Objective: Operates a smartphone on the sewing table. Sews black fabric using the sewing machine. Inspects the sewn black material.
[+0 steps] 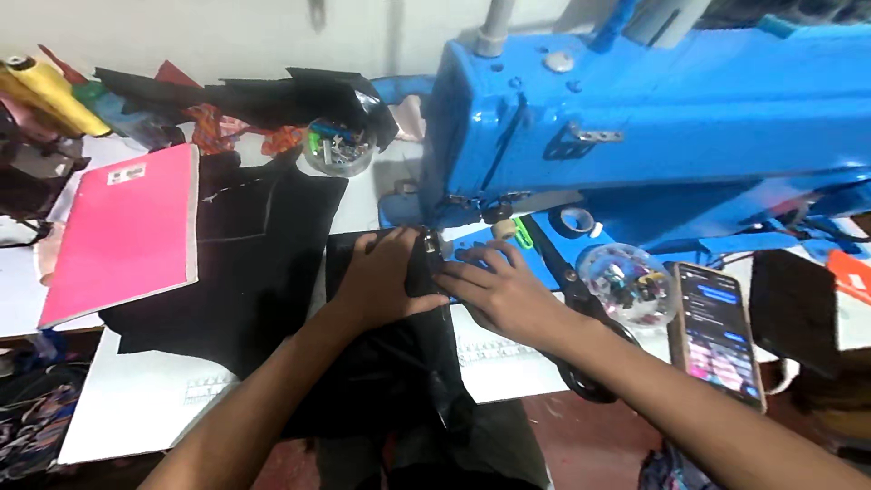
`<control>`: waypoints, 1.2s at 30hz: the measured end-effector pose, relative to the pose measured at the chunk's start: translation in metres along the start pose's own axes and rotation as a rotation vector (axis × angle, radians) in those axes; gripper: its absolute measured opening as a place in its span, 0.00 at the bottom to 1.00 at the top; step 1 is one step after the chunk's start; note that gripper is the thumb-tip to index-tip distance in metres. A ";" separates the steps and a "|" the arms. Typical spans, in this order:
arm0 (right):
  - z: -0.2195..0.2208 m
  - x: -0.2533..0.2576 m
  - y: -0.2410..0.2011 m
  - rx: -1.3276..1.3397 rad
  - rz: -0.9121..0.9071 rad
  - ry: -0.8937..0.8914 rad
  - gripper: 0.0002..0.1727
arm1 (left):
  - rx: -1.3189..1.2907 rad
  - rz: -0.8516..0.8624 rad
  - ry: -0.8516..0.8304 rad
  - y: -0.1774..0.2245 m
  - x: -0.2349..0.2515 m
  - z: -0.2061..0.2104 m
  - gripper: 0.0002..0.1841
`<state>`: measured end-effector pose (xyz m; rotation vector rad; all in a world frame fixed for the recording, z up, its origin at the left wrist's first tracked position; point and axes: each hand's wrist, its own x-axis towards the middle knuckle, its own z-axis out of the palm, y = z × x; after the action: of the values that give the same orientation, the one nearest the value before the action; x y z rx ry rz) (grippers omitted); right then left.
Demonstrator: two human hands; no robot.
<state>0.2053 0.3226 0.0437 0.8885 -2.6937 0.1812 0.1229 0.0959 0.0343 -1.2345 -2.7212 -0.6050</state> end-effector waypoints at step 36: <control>-0.003 0.007 0.002 -0.025 0.033 -0.032 0.20 | 0.111 0.031 -0.134 -0.008 0.019 -0.013 0.58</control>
<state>0.1991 0.3210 0.0484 0.8465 -2.7351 0.1410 0.1033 0.0992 0.0477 -1.3320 -2.7935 -0.3749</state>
